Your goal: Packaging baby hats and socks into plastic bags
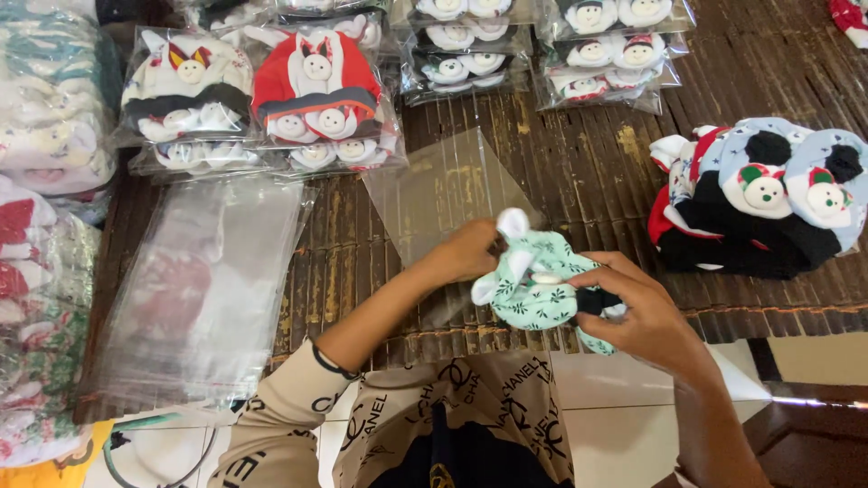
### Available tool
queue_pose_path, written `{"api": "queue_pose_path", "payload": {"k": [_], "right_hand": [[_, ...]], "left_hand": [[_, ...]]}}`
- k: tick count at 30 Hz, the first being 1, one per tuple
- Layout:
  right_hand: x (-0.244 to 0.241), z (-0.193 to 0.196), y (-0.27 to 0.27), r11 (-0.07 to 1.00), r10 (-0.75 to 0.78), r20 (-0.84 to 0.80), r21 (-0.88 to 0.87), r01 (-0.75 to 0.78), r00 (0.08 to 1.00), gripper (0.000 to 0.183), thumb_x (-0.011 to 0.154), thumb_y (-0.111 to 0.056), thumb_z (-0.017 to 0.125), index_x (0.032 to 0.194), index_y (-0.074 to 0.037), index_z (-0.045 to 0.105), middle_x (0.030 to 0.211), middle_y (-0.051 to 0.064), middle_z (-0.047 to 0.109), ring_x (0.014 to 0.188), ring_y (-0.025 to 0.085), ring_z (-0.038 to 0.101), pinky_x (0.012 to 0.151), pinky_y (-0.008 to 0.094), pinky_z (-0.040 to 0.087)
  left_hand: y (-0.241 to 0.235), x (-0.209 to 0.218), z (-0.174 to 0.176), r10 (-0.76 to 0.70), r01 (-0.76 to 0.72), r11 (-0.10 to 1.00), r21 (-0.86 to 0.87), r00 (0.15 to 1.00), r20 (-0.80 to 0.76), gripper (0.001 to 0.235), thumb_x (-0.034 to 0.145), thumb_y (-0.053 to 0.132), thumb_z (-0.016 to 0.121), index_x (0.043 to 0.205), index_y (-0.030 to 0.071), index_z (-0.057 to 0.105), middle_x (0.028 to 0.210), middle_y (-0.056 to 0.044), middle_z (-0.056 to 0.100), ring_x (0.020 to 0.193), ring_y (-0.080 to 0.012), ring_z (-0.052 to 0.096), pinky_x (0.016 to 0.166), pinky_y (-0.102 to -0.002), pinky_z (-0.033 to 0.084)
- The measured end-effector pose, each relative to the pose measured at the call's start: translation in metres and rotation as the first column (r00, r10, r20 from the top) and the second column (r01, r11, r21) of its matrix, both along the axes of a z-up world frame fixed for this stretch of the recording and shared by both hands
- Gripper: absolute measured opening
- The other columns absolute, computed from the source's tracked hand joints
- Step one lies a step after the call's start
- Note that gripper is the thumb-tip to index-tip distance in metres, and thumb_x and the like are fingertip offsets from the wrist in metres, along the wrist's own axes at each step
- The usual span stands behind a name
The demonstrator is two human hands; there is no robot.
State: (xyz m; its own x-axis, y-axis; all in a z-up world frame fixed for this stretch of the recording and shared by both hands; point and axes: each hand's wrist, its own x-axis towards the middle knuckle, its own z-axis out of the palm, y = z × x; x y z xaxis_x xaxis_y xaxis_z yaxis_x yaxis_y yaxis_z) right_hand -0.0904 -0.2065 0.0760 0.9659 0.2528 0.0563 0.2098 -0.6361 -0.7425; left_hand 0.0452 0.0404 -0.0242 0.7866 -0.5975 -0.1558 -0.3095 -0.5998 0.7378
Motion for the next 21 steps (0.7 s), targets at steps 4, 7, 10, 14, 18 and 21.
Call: {"api": "queue_pose_path", "payload": {"k": [4,7,10,14,18,21], "right_hand": [[0.006,0.002,-0.006,0.994,-0.018,-0.177,-0.111,-0.001,0.984,0.041,0.071,-0.009,0.079,0.112,-0.011,0.075,0.123,0.002,0.068,0.1,0.017,0.068,0.08,0.029,0.055],[0.007,0.006,-0.003,0.982,0.008,-0.135,-0.188,-0.034,0.991,0.043,0.068,-0.01,0.082,0.11,-0.016,0.077,0.128,-0.001,0.067,0.097,0.015,0.066,0.076,0.029,0.052],[0.008,0.003,-0.001,0.98,0.103,-0.056,-0.167,-0.111,0.993,0.045,0.064,-0.004,0.079,0.108,-0.015,0.077,0.136,0.001,0.064,0.115,0.019,0.063,0.091,0.031,0.052],[0.013,-0.014,0.003,0.999,0.046,0.055,0.016,-0.047,0.997,0.042,0.07,-0.002,0.078,0.11,-0.015,0.079,0.13,0.01,0.066,0.104,0.025,0.066,0.084,0.041,0.049],[0.017,-0.049,0.007,0.977,-0.152,0.314,0.192,0.094,0.937,0.031,0.087,-0.002,0.077,0.117,-0.005,0.072,0.121,0.015,0.064,0.124,0.035,0.061,0.107,0.054,0.045],[0.012,-0.048,0.029,0.965,-0.208,0.344,0.224,0.136,0.916,0.033,0.087,0.0,0.074,0.119,-0.004,0.067,0.129,0.026,0.054,0.122,0.043,0.056,0.105,0.062,0.046]], "left_hand": [[0.008,-0.027,0.063,0.114,-0.097,0.99,-0.107,0.978,0.172,0.052,0.083,-0.004,0.059,0.128,0.019,0.071,0.095,-0.006,0.066,0.064,-0.0143,0.055,0.056,-0.027,0.05],[0.009,-0.034,0.076,0.214,-0.09,0.959,-0.27,0.854,0.474,0.034,0.082,-0.004,0.065,0.112,0.007,0.076,0.082,-0.007,0.059,0.059,-0.0203,0.059,0.056,-0.033,0.052],[0.009,-0.037,0.091,0.219,-0.127,0.966,-0.225,0.862,0.457,0.03,0.089,0.006,0.063,0.115,0.011,0.076,0.082,-0.009,0.069,0.057,-0.0259,0.062,0.059,-0.038,0.054],[0.014,-0.033,0.084,0.17,-0.071,0.961,-0.268,0.915,0.366,0.029,0.094,0.009,0.058,0.119,0.009,0.073,0.099,-0.013,0.079,0.074,-0.0303,0.07,0.063,-0.039,0.057],[0.012,-0.034,0.09,0.138,-0.052,0.963,-0.265,0.937,0.32,0.034,0.101,0.009,0.054,0.132,0.01,0.069,0.098,-0.019,0.077,0.084,-0.0383,0.074,0.067,-0.042,0.059],[0.012,-0.03,0.089,0.138,-0.065,0.973,-0.22,0.933,0.333,0.034,0.102,0.012,0.053,0.133,0.013,0.067,0.101,-0.02,0.077,0.089,-0.0416,0.073,0.07,-0.05,0.06]]}}
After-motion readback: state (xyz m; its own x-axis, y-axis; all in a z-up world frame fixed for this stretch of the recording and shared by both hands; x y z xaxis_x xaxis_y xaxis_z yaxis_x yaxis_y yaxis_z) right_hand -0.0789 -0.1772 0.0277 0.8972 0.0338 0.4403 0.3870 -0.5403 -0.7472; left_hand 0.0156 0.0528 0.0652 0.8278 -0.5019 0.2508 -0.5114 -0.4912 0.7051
